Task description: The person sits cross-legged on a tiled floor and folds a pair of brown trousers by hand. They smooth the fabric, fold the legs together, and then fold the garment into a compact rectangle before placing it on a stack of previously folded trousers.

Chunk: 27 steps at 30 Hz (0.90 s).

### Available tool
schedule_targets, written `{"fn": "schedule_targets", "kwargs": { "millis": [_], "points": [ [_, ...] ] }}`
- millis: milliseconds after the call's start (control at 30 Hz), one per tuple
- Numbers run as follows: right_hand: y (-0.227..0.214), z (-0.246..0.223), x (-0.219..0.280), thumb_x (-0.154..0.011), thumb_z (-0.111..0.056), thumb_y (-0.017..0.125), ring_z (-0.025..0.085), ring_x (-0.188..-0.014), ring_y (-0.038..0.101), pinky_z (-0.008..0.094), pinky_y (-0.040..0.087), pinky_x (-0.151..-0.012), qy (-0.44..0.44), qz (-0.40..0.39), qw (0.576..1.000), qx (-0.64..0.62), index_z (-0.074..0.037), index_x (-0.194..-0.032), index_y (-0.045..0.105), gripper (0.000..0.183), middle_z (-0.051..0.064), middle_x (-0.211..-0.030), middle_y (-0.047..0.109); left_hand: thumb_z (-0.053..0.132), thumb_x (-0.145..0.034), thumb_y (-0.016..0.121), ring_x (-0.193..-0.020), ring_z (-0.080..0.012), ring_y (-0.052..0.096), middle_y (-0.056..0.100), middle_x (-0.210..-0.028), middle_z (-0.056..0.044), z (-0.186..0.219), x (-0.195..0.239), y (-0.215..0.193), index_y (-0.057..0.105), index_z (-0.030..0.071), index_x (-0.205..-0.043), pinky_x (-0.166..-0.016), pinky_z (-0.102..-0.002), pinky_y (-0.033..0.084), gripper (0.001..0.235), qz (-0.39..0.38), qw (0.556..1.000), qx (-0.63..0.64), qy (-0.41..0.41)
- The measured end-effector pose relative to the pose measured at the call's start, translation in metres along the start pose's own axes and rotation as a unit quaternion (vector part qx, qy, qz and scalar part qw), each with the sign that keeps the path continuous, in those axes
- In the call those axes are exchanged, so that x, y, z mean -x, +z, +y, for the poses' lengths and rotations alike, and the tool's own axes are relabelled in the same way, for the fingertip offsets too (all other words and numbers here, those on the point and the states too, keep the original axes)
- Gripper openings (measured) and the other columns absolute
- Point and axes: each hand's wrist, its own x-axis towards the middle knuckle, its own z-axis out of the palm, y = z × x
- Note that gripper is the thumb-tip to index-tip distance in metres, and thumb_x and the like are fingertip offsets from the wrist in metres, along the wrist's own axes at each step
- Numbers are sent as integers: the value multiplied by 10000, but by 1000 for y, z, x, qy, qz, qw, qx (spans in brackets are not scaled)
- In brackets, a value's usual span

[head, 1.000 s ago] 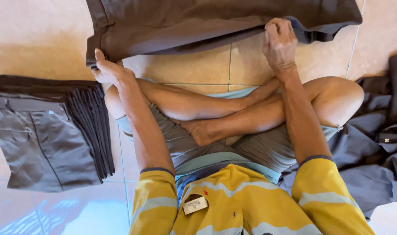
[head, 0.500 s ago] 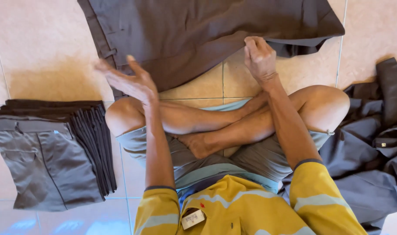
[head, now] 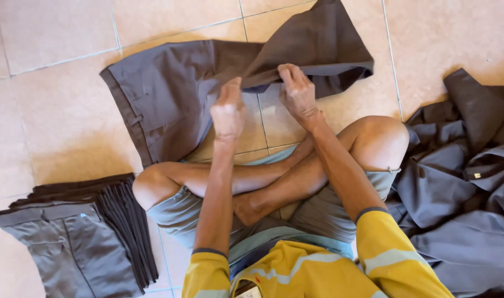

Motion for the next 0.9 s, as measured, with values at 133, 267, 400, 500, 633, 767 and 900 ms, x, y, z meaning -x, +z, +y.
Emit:
{"fn": "schedule_targets", "kwargs": {
  "millis": [133,267,400,500,633,767,900],
  "points": [
    [-5,19,1,-717,-16,738,312,-764,747,391,625,-687,121,-64,991,-7,-130,-1200,582,520,53,-1031,582,-7,-912,636,-893,-245,769,760,-1035,0,-56,-28,-75,752,186,-1122,-744,-352,634,308,121,991,-47,-21],
    [6,1,2,-684,51,720,389,-759,732,448,623,-664,169,-63,980,-82,-120,-1224,508,605,81,-1011,557,59,-939,672,-895,-222,770,737,-1050,58,-87,-49,-123,744,215,-1111,-746,-344,636,243,166,983,-84,-13],
    [10,7,3,-720,40,718,464,-831,702,549,627,-734,250,-115,955,-115,-152,-1231,422,621,93,-1093,477,-10,-905,655,-911,-261,767,746,-1037,9,-103,-50,-143,751,173,-1112,-782,-382,633,293,176,981,-74,-32],
    [10,27,10,-763,40,666,519,-792,678,620,594,-706,284,-143,941,-117,-154,-1190,434,524,115,-1066,487,-12,-896,662,-906,-265,767,747,-1021,2,-103,-55,-155,759,162,-1100,-784,-381,638,285,184,979,-76,-42],
    [-3,36,10,-781,0,688,496,-812,693,611,589,-686,309,-157,936,-63,-162,-1137,446,460,103,-1010,520,-46,-865,652,-921,-288,768,758,-1004,-46,-113,-64,-173,770,120,-1086,-798,-394,632,301,220,971,-53,-80],
    [3,48,19,-813,-100,658,444,-700,710,579,587,-608,261,-149,953,-20,-187,-1080,580,291,52,-927,580,-50,-868,643,-934,-303,758,746,-1013,-54,-139,-69,-186,757,110,-1105,-806,-388,624,308,227,968,-64,-88],
    [4,71,16,-800,-121,635,401,-636,721,529,594,-557,236,-99,966,38,-225,-1029,673,255,23,-895,630,-81,-871,626,-898,-354,755,742,-972,-97,-159,-83,-181,739,54,-1071,-781,-434,626,267,202,974,-59,-79]
  ]
}}
